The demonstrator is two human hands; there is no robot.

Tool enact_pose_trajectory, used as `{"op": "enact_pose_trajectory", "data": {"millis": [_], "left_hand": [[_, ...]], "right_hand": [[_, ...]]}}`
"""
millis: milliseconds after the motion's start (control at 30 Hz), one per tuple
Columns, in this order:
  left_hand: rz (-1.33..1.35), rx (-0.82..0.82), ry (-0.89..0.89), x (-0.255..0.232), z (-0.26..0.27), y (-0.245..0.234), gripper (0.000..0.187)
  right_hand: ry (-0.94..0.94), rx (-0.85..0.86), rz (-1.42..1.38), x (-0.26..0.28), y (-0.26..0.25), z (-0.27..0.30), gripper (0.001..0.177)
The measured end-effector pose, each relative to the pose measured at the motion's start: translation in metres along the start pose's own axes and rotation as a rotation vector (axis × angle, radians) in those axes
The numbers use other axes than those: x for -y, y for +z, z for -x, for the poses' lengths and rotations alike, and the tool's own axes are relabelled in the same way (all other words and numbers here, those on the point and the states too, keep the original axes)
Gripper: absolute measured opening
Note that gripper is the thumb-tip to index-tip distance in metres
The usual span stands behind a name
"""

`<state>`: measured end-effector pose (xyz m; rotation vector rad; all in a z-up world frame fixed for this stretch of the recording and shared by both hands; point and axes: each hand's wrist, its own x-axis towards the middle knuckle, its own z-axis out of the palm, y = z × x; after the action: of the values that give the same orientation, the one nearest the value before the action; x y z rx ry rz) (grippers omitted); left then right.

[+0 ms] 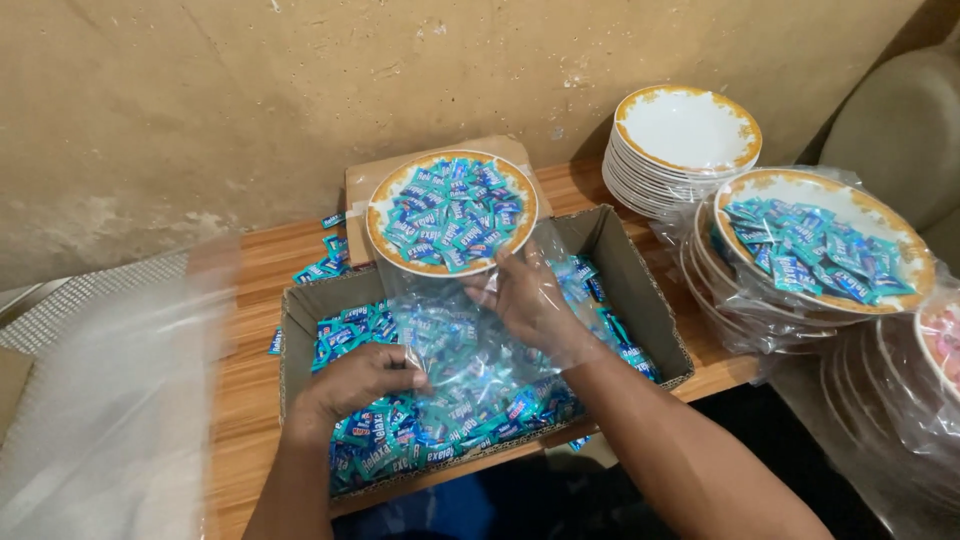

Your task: The person is manually filling decorative bowls with small blue-wrapped snacks from a large box and then wrapping each filled bowl in clear plastic film.

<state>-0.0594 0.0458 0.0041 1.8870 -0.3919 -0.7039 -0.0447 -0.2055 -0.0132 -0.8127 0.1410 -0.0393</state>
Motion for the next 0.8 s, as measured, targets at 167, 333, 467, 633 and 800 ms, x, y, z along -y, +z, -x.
{"op": "enact_pose_trajectory", "data": {"millis": [167,333,467,633,800], "left_hand": [[0.03,-0.149,0.004,0.019,-0.017,0.002,0.025],[0.185,-0.257,0.078,0.025,-0.029,0.01,0.029],[0.264,-0.429,0.126,0.021,-0.033,0.011,0.023],[0.078,-0.518,-0.026,0.006,-0.02,0.017,0.019],[0.055,-0.594,-0.042,0.037,-0.039,0.009,0.018]], "right_hand": [[0.104,0.227,-0.011,-0.007,-0.009,-0.004,0.057],[0.248,0.264,0.489,0.008,-0.005,0.037,0.053],[0.399,0.875,0.697,0.033,0.009,0.075,0.055],[0.686,1.176,0.183,0.054,0.027,0.105,0.097],[0.15,0.748,0.061,0.068,0.017,0.077,0.088]]}}
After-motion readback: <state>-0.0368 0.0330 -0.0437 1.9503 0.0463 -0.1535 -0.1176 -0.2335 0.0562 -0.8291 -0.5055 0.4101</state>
